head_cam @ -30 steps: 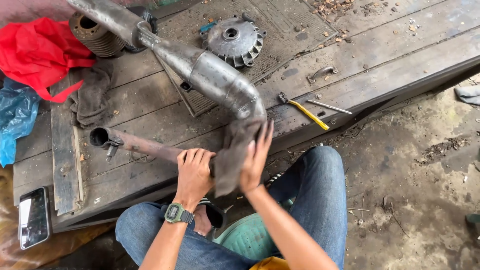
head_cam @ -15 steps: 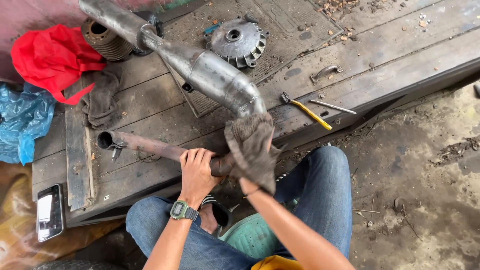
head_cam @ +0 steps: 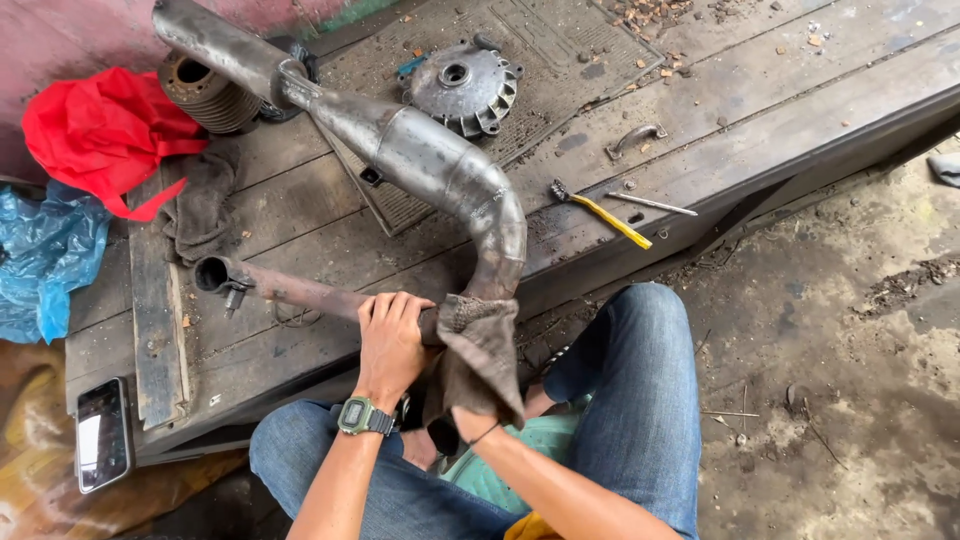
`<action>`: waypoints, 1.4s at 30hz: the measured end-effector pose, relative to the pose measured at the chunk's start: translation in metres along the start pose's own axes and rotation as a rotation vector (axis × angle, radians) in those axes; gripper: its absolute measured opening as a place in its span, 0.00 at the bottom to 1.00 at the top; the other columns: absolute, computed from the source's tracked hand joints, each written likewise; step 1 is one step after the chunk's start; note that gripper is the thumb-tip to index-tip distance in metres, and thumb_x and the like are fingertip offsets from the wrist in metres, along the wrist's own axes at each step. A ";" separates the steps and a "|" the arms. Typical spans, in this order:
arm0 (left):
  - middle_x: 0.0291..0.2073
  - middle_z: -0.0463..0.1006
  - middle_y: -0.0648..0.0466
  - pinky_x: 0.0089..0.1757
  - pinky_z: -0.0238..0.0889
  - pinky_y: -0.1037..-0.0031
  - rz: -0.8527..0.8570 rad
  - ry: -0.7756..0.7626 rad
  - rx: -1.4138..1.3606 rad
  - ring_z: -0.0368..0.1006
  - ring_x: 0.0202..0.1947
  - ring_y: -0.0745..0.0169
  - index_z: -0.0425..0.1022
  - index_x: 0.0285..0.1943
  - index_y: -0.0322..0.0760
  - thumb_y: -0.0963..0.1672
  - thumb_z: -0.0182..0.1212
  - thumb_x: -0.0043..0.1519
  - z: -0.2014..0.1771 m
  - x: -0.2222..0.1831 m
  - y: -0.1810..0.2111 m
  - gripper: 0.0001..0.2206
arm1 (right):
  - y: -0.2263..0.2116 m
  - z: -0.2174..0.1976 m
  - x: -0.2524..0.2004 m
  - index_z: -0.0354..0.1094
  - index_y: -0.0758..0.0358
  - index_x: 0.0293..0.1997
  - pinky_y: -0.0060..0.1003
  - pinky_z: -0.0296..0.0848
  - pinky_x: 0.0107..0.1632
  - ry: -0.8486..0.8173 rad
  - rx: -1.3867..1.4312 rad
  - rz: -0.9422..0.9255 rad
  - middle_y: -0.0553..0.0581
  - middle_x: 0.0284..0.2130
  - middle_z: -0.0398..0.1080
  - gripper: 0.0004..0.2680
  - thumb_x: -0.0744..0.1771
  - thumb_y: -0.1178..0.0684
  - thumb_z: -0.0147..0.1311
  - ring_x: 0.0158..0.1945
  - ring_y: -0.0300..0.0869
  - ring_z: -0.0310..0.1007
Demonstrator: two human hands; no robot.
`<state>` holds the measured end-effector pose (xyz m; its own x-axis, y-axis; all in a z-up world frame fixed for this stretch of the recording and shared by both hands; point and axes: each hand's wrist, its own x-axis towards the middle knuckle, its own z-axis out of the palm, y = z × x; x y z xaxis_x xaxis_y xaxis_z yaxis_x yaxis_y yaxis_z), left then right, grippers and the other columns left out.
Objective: The person scrubs a curved metal pipe with a wire brush and wipes it with a cloth. They repeatedly scrub the pipe's surface and occasionally wipe it down to remove debris.
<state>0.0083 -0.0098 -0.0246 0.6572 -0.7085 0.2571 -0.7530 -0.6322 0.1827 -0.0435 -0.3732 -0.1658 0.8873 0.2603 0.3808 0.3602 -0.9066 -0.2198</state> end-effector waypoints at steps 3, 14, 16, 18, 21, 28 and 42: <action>0.39 0.73 0.60 0.59 0.52 0.59 0.013 0.034 0.020 0.66 0.52 0.58 0.74 0.48 0.49 0.49 0.72 0.40 -0.014 0.006 0.007 0.25 | 0.027 0.019 -0.005 0.60 0.54 0.38 0.56 0.56 0.50 -0.084 -0.117 -0.062 0.52 0.38 0.61 0.02 0.67 0.51 0.46 0.46 0.50 0.61; 0.38 0.73 0.58 0.59 0.53 0.61 -0.002 -0.006 0.033 0.68 0.51 0.57 0.74 0.45 0.47 0.52 0.76 0.45 -0.031 0.015 0.019 0.22 | 0.215 0.036 -0.050 0.68 0.48 0.23 0.55 0.64 0.41 -0.418 -0.480 -0.270 0.45 0.25 0.71 0.07 0.64 0.50 0.50 0.35 0.46 0.71; 0.39 0.73 0.57 0.60 0.51 0.60 -0.007 -0.032 0.047 0.67 0.53 0.56 0.73 0.46 0.47 0.53 0.76 0.44 -0.030 0.014 0.018 0.24 | 0.249 -0.133 -0.009 0.57 0.44 0.24 0.43 0.69 0.34 -0.166 -0.518 -0.682 0.40 0.22 0.54 0.09 0.60 0.37 0.47 0.27 0.41 0.59; 0.39 0.73 0.57 0.60 0.51 0.60 -0.001 -0.030 0.048 0.67 0.53 0.57 0.73 0.46 0.47 0.53 0.76 0.45 -0.028 0.010 0.018 0.24 | 0.228 -0.191 0.025 0.58 0.47 0.29 0.45 0.69 0.37 -0.177 -0.457 -0.471 0.44 0.26 0.56 0.07 0.61 0.41 0.47 0.31 0.43 0.60; 0.40 0.72 0.57 0.59 0.51 0.61 0.013 -0.016 0.051 0.66 0.53 0.57 0.73 0.46 0.47 0.53 0.76 0.47 -0.032 0.015 0.019 0.23 | 0.173 -0.265 0.069 0.58 0.56 0.41 0.49 0.69 0.45 -0.170 -0.317 0.046 0.54 0.36 0.59 0.08 0.62 0.51 0.49 0.40 0.50 0.62; 0.43 0.77 0.59 0.54 0.57 0.58 0.021 -0.041 0.098 0.68 0.49 0.53 0.78 0.49 0.46 0.55 0.80 0.43 -0.033 0.015 0.019 0.27 | -0.004 -0.323 0.106 0.68 0.71 0.51 0.36 0.78 0.36 -0.376 0.002 1.159 0.65 0.35 0.71 0.07 0.73 0.62 0.41 0.35 0.47 0.71; 0.62 0.73 0.54 0.61 0.51 0.50 0.155 0.157 0.124 0.69 0.59 0.59 0.64 0.73 0.48 0.57 0.56 0.62 -0.030 0.009 0.071 0.31 | -0.047 -0.177 0.010 0.64 0.69 0.47 0.53 0.77 0.41 0.105 0.062 0.905 0.66 0.36 0.69 0.09 0.70 0.51 0.55 0.42 0.62 0.75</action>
<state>-0.0399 -0.0518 0.0186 0.5135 -0.7488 0.4191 -0.8282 -0.5602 0.0138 -0.1029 -0.3868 0.0077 0.8088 -0.5760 0.1186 -0.4432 -0.7296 -0.5208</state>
